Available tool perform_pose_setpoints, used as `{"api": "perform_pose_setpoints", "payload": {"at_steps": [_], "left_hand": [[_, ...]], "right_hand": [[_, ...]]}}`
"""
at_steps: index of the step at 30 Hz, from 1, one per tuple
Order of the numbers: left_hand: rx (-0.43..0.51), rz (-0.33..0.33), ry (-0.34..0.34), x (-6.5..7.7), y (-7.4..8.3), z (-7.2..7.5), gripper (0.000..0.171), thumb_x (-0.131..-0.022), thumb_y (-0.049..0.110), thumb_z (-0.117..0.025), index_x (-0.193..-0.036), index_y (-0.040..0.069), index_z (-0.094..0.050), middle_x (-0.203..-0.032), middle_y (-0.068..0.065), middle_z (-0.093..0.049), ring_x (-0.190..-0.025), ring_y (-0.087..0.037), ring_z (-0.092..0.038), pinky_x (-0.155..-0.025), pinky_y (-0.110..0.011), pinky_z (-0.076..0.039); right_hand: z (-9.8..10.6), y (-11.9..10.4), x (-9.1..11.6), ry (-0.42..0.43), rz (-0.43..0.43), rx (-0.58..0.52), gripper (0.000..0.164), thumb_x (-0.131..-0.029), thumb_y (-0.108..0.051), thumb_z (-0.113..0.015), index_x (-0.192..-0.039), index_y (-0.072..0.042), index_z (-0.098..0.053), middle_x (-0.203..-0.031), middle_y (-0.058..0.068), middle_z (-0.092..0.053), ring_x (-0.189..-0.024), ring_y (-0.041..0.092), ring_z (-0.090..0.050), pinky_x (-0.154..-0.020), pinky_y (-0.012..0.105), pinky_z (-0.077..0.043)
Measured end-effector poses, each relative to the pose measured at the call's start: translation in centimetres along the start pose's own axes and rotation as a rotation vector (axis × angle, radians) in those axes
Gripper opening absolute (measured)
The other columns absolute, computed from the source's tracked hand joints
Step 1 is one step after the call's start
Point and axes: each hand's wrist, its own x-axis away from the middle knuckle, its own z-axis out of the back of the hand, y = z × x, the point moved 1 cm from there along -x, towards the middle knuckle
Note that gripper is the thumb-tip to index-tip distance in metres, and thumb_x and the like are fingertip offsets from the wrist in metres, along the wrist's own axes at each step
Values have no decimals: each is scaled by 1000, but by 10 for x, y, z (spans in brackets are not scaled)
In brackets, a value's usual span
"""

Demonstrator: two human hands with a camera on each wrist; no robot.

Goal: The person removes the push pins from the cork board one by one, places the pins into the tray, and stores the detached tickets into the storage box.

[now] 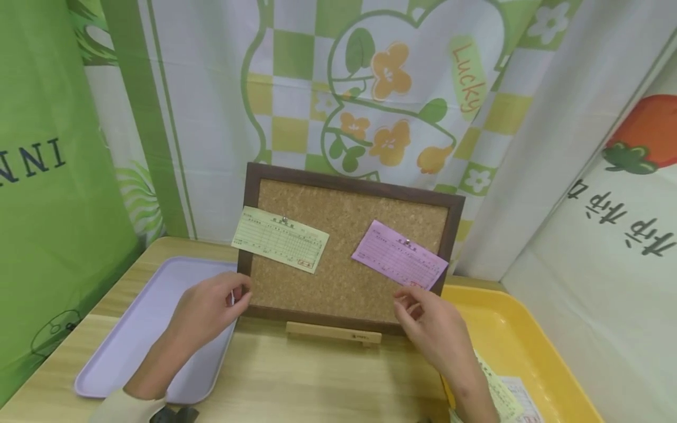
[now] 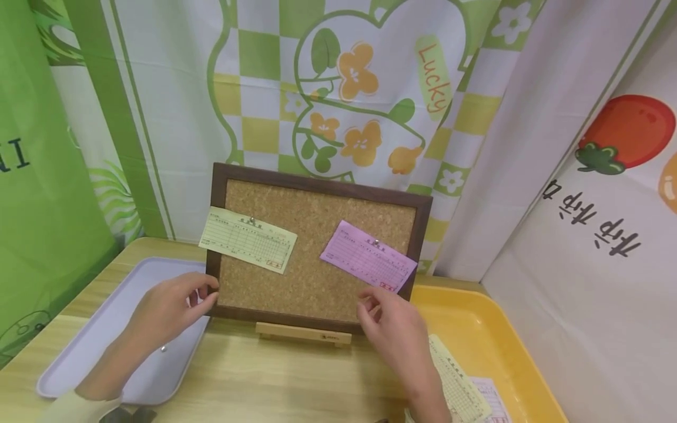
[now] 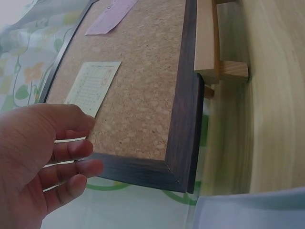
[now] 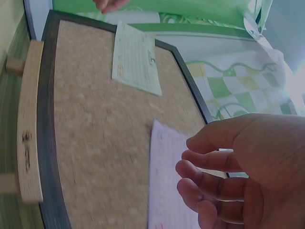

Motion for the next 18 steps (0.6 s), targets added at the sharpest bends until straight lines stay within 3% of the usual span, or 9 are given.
{"api": "perform_pose_setpoints", "payload": {"at_steps": [3, 11, 18], "left_hand": [[-6, -2, -3, -4, 2, -1, 11, -84, 6, -72, -91, 14, -72, -71, 12, -54, -57, 0, -42, -46, -21, -37], [-18, 13, 9, -18, 8, -7, 8, -85, 7, -76, -92, 10, -74, -70, 9, -55, -57, -2, -45, -47, -23, -39], [-21, 12, 32, -31, 12, -12, 8, -85, 7, -76, -89, 12, -72, -71, 5, -56, -57, -6, -47, -47, -25, -39]], "right_hand": [[-9, -6, -7, 32, 49, -12, 7, -92, -11, -76, -99, -13, -76, -82, -10, -67, -69, 3, -61, -63, 29, -53], [-29, -19, -25, 50, 69, -58, 8, -93, -14, -76, -101, -14, -76, -84, -7, -68, -70, 6, -62, -61, 31, -51], [-42, -28, -38, 129, 144, -62, 10, -93, -17, -78, -101, -14, -74, -88, -5, -70, -72, 8, -65, -61, 29, -52]]}}
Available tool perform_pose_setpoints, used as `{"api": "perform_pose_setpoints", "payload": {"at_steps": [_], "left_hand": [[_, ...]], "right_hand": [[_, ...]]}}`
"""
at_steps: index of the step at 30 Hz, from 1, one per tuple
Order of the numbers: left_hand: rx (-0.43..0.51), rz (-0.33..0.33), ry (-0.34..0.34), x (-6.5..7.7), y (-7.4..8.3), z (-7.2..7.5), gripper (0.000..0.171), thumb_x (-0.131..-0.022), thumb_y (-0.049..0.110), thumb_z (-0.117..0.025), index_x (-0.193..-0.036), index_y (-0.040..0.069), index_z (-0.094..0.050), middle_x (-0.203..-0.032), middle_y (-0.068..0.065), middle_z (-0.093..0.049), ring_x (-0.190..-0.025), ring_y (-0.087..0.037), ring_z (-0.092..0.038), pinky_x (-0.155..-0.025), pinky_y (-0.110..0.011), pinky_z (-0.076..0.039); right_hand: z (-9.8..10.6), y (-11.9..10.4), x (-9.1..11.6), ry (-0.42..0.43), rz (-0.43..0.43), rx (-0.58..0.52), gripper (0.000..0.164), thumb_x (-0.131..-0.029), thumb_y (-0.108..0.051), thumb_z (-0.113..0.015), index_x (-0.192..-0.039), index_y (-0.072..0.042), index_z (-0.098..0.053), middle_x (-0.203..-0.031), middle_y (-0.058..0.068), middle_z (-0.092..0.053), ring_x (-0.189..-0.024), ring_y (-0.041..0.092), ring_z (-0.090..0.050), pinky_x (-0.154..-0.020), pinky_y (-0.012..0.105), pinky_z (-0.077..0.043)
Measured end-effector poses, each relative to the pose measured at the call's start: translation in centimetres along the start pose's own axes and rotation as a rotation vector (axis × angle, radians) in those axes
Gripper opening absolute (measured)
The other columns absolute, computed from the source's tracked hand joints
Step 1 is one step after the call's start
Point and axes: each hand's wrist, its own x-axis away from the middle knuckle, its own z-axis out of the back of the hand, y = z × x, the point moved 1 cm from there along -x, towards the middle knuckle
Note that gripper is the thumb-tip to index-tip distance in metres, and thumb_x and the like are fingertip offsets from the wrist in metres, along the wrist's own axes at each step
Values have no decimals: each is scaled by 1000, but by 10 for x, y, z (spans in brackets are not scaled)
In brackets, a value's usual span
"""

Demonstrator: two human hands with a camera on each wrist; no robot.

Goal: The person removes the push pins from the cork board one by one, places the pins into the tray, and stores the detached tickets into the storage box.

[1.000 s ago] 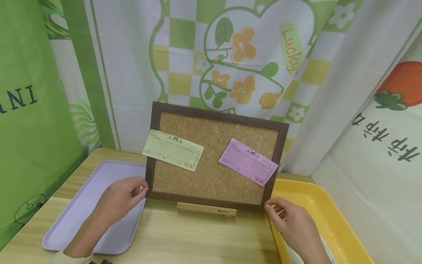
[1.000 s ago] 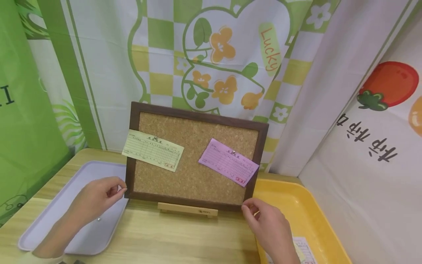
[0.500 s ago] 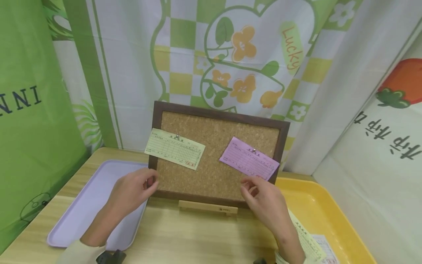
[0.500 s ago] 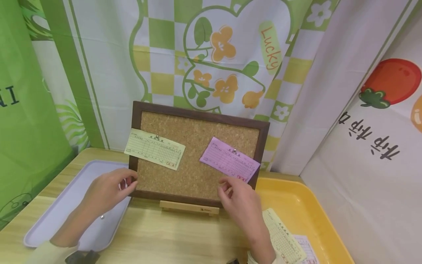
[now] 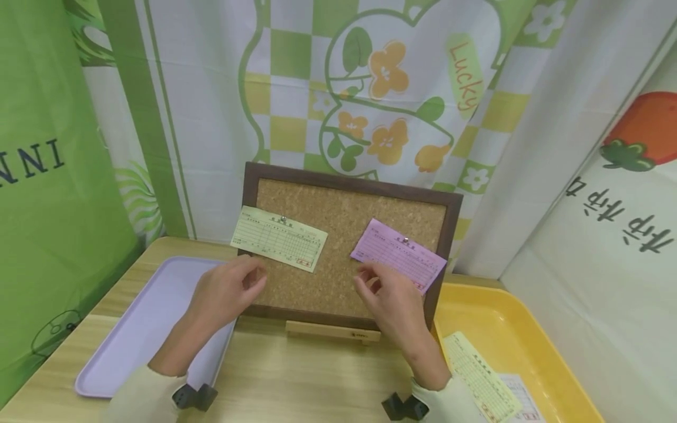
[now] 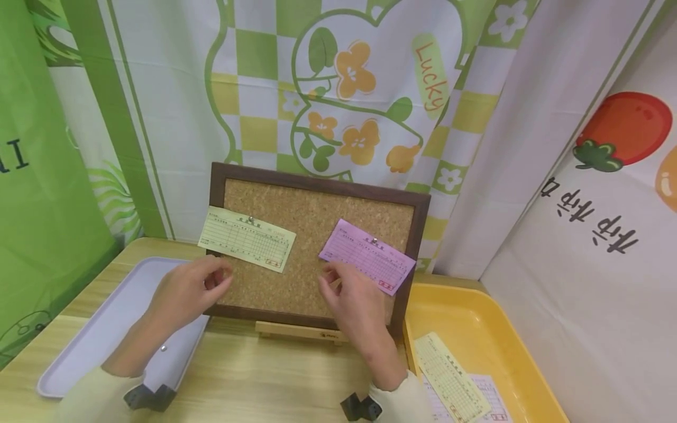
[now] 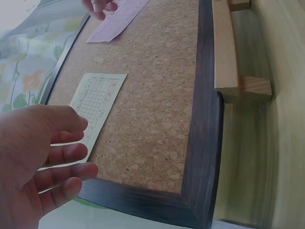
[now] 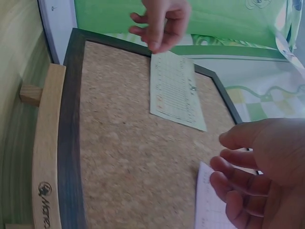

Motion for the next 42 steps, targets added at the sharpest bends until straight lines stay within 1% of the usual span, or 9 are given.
{"api": "perform_pose_setpoints", "payload": {"at_steps": [5, 9, 13, 20, 26, 29, 32, 37, 42], "left_hand": [[7, -35, 66, -12, -1, -2, 8, -85, 6, -74, -91, 10, -73, -75, 2, -61, -58, -8, -53, -45, -25, -40], [14, -71, 123, -22, -1, -2, 9, -84, 5, -76, -92, 8, -73, -77, -1, -64, -60, -11, -59, -45, -26, -43], [29, -86, 150, -32, 1, -8, 10, -85, 8, -79, -93, 7, -73, -79, -2, -66, -62, -14, -63, -45, -28, -45], [40, -45, 184, -46, 3, -16, 15, -88, 9, -75, -102, 5, -72, -89, -7, -68, -60, -16, -67, -41, -26, -42], [11, -21, 211, -55, 7, -19, 20, -90, 11, -74, -109, 3, -73, -91, -9, -68, -54, -13, -53, -40, -26, -37], [15, 1, 223, -57, 10, -19, 24, -90, 11, -75, -113, 3, -72, -92, -10, -69, -54, -13, -50, -40, -27, -36], [22, 15, 227, -60, 10, -18, 26, -91, 12, -75, -114, 2, -72, -94, -11, -69, -56, -15, -55, -40, -27, -36], [32, 18, 222, -63, 10, -20, 25, -91, 11, -75, -113, 2, -71, -94, -12, -69, -55, -16, -54, -40, -27, -37], [36, 19, 236, -65, 10, -22, 24, -90, 9, -74, -113, 1, -71, -95, -13, -70, -53, -16, -51, -40, -28, -38]], "right_hand": [[-11, -3, -9, 36, 27, -40, 17, -93, -17, -78, -108, -10, -73, -93, -3, -71, -75, 10, -65, -63, 29, -53], [-19, -6, -19, 54, 43, -57, 17, -94, -18, -77, -109, -10, -73, -95, -2, -72, -76, 12, -67, -63, 29, -53], [-24, -7, -30, 90, 49, -67, 17, -95, -17, -76, -110, -9, -72, -94, 0, -72, -77, 14, -67, -63, 31, -53], [-28, -9, -44, 106, 61, -93, 22, -95, -15, -76, -115, -7, -71, -99, 3, -71, -81, 16, -65, -66, 31, -52], [-32, -13, -51, 98, 62, -92, 24, -94, -15, -77, -116, -6, -71, -100, 5, -71, -81, 17, -65, -68, 31, -53], [-34, -16, -53, 69, 55, -104, 26, -94, -15, -77, -117, -6, -71, -101, 5, -71, -82, 18, -65, -69, 31, -54], [-36, -18, -55, 46, 47, -118, 26, -94, -16, -77, -118, -6, -71, -101, 4, -71, -81, 17, -64, -68, 30, -53], [-37, -19, -57, 37, 23, -153, 25, -95, -16, -76, -118, -7, -72, -100, 3, -71, -80, 14, -63, -67, 30, -52], [-38, -20, -58, 38, 5, -181, 23, -95, -15, -76, -116, -9, -73, -102, 2, -72, -81, 13, -64, -69, 30, -53]]}}
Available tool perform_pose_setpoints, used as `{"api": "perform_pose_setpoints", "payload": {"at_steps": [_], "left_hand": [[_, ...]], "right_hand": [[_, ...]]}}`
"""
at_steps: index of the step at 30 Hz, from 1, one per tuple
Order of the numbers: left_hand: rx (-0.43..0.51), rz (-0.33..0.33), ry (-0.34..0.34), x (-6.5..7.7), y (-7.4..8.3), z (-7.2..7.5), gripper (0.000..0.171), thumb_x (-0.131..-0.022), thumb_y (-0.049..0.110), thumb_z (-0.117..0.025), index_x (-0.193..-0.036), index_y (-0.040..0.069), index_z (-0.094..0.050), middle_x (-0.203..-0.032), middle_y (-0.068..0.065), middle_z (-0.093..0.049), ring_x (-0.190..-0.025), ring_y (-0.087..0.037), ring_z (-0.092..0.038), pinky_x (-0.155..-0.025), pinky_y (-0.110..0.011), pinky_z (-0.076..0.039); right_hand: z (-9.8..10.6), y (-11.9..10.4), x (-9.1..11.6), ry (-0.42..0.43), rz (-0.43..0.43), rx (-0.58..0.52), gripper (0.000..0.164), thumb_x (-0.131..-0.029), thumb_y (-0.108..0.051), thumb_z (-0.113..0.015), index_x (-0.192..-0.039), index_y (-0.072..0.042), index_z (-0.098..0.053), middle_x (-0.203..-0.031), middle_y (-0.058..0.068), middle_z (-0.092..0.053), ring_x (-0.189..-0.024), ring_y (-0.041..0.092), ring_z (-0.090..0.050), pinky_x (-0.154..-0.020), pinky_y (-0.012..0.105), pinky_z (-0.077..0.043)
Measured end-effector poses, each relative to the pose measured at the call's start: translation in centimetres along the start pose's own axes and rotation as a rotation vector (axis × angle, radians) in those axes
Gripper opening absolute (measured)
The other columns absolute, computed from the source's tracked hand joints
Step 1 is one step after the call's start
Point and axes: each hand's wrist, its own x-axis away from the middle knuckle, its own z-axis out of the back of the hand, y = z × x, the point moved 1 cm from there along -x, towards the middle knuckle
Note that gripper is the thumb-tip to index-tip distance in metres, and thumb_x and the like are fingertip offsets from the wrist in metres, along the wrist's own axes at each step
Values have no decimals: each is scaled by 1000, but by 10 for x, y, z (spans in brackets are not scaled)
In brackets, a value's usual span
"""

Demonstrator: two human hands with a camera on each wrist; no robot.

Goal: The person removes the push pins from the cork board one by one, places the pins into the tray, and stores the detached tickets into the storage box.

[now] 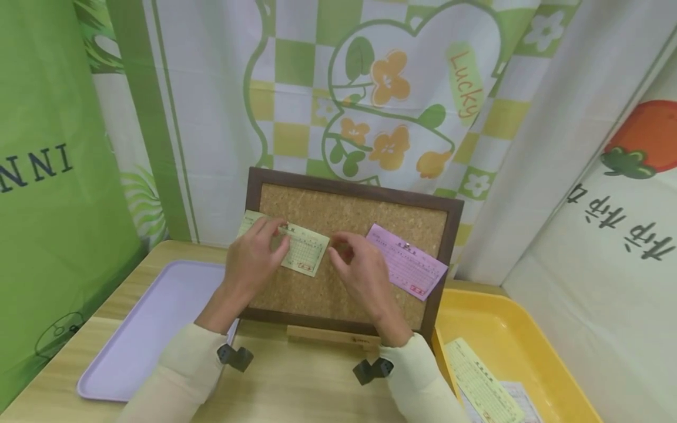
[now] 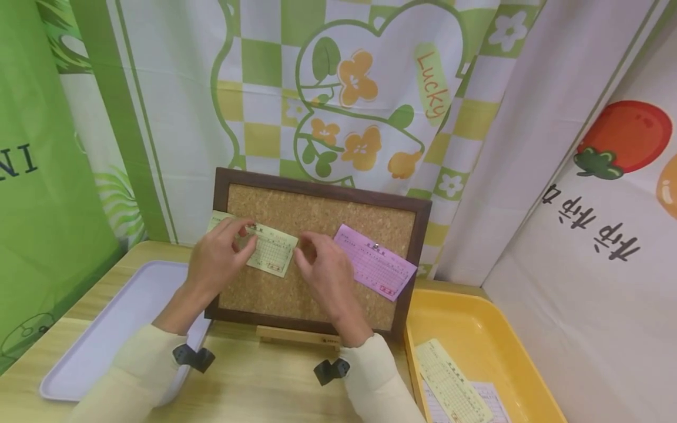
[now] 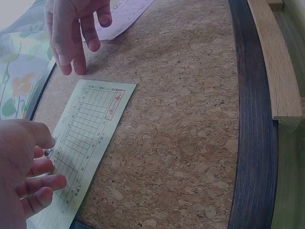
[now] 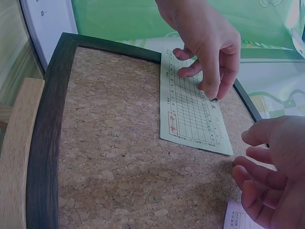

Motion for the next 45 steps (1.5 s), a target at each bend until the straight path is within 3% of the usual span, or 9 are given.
{"api": "perform_pose_setpoints", "payload": {"at_steps": [10, 18, 29, 35, 40, 45], "left_hand": [[45, 14, 49, -5, -4, -3, 16, -90, 4, -72, -106, 0, -72, -88, -12, -69, -59, -19, -61, -45, -32, -46], [93, 79, 40, -8, -7, -4, 11, -90, 5, -74, -101, 4, -71, -83, -8, -66, -64, -21, -62, -54, -38, -51], [90, 89, 10, -13, -7, -5, 9, -91, 7, -76, -98, 5, -70, -86, -8, -65, -67, -21, -61, -56, -38, -50], [35, 21, 4, -16, -5, -2, 8, -90, 5, -77, -94, 3, -70, -91, -9, -64, -68, -22, -61, -53, -38, -51], [-66, -104, 9, -21, -5, 1, 7, -89, 3, -77, -88, 3, -70, -97, -8, -64, -73, -26, -60, -52, -38, -52], [-133, -235, -17, -26, -6, 6, 6, -87, 0, -77, -87, 2, -72, -93, -7, -68, -76, -26, -59, -60, -37, -54]], "right_hand": [[-5, -4, -7, -24, 2, 19, 25, -93, -16, -78, -116, -8, -73, -98, 0, -71, -77, 11, -61, -65, 29, -52], [-9, -4, -12, -54, -11, 16, 28, -90, -14, -81, -116, -6, -73, -96, 0, -71, -78, 14, -61, -68, 30, -51], [-13, -2, -14, -43, -8, 29, 13, -89, -12, -81, -101, -9, -77, -91, -1, -70, -78, 14, -63, -70, 31, -53], [-13, -3, -12, -29, -1, 23, 8, -91, -12, -79, -98, -11, -77, -91, -1, -69, -79, 14, -62, -72, 31, -53], [-11, -5, -13, -18, 4, 20, 7, -91, -12, -78, -97, -11, -77, -91, -1, -69, -78, 13, -62, -71, 31, -53], [-10, -6, -13, -27, 11, 7, 7, -91, -12, -78, -98, -11, -76, -91, -2, -69, -78, 13, -63, -70, 31, -53]]}}
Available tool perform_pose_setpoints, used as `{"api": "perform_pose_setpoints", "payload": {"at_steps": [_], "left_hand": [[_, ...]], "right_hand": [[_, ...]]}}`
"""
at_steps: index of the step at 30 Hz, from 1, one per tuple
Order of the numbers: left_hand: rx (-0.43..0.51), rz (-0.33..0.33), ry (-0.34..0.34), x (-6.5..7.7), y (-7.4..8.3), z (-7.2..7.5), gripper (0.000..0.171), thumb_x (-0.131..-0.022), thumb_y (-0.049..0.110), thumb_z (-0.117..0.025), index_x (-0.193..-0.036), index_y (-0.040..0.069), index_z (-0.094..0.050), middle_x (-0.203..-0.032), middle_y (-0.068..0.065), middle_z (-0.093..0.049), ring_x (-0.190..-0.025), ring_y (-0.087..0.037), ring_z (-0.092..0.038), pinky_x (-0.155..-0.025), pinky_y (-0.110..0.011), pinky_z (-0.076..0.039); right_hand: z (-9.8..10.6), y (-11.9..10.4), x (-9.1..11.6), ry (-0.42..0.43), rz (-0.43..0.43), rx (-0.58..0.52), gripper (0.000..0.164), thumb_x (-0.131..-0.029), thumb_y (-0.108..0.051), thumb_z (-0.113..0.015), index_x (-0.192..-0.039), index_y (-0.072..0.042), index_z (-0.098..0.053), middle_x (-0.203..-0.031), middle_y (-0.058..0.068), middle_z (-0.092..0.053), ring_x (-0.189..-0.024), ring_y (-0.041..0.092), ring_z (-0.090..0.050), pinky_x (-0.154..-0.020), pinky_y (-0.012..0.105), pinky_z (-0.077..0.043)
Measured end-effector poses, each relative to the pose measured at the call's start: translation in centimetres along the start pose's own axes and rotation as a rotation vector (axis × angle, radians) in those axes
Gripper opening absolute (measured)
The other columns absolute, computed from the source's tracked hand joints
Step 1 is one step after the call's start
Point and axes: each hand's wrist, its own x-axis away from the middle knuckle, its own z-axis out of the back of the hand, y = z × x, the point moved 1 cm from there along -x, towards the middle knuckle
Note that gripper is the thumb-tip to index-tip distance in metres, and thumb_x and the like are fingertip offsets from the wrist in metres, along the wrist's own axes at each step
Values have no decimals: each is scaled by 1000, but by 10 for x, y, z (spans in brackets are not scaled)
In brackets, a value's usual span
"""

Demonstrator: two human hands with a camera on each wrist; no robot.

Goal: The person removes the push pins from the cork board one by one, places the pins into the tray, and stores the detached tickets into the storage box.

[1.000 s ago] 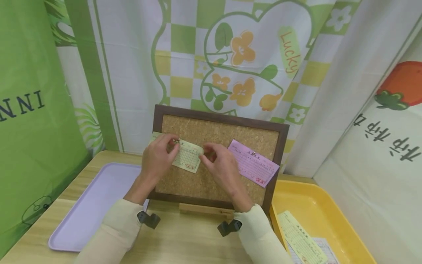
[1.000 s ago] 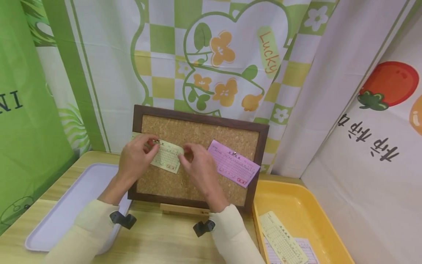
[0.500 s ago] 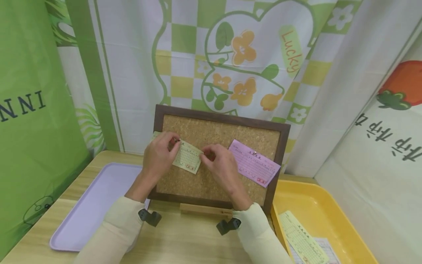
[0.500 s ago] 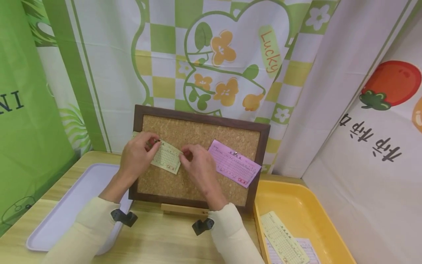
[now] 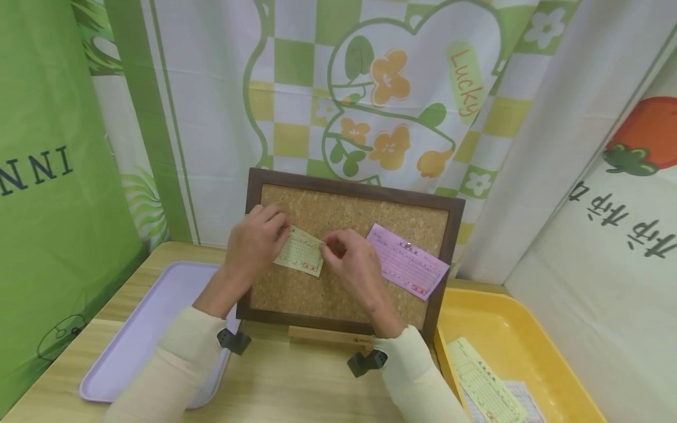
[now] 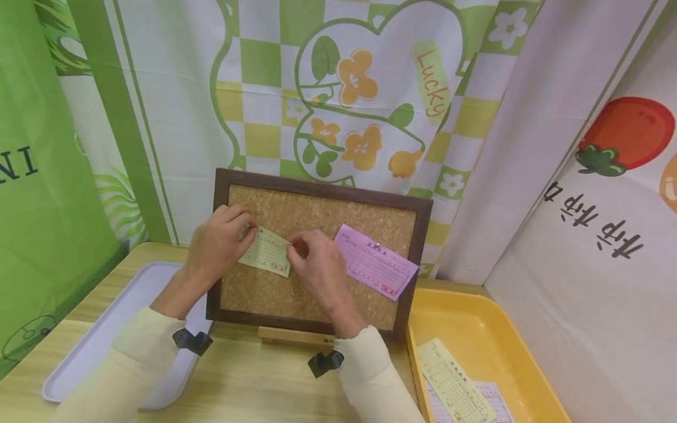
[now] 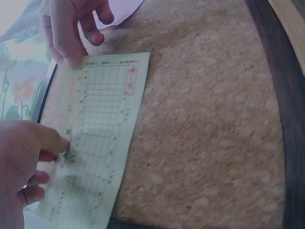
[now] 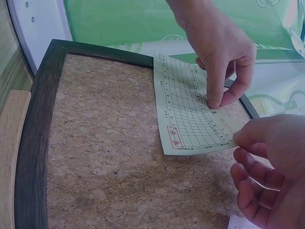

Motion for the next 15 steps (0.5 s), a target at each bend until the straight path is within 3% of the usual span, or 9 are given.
{"api": "perform_pose_setpoints", "payload": {"at_steps": [5, 15], "left_hand": [[-32, -68, -44, -4, -1, 5, 6, -86, 0, -79, -87, 1, -73, -93, -7, -69, -78, -26, -62, -63, -36, -56], [8, -99, -74, -7, -7, 8, 10, -84, -2, -78, -85, 4, -69, -94, -9, -66, -84, -27, -66, -54, -36, -54]], "right_hand": [[1, -1, 1, -7, 26, -21, 6, -91, -11, -77, -97, -9, -76, -90, -1, -69, -76, 13, -64, -69, 30, -54], [2, 1, 2, 6, 76, -51, 6, -90, -8, -77, -96, -8, -75, -89, 0, -70, -75, 11, -65, -69, 28, -55]]}}
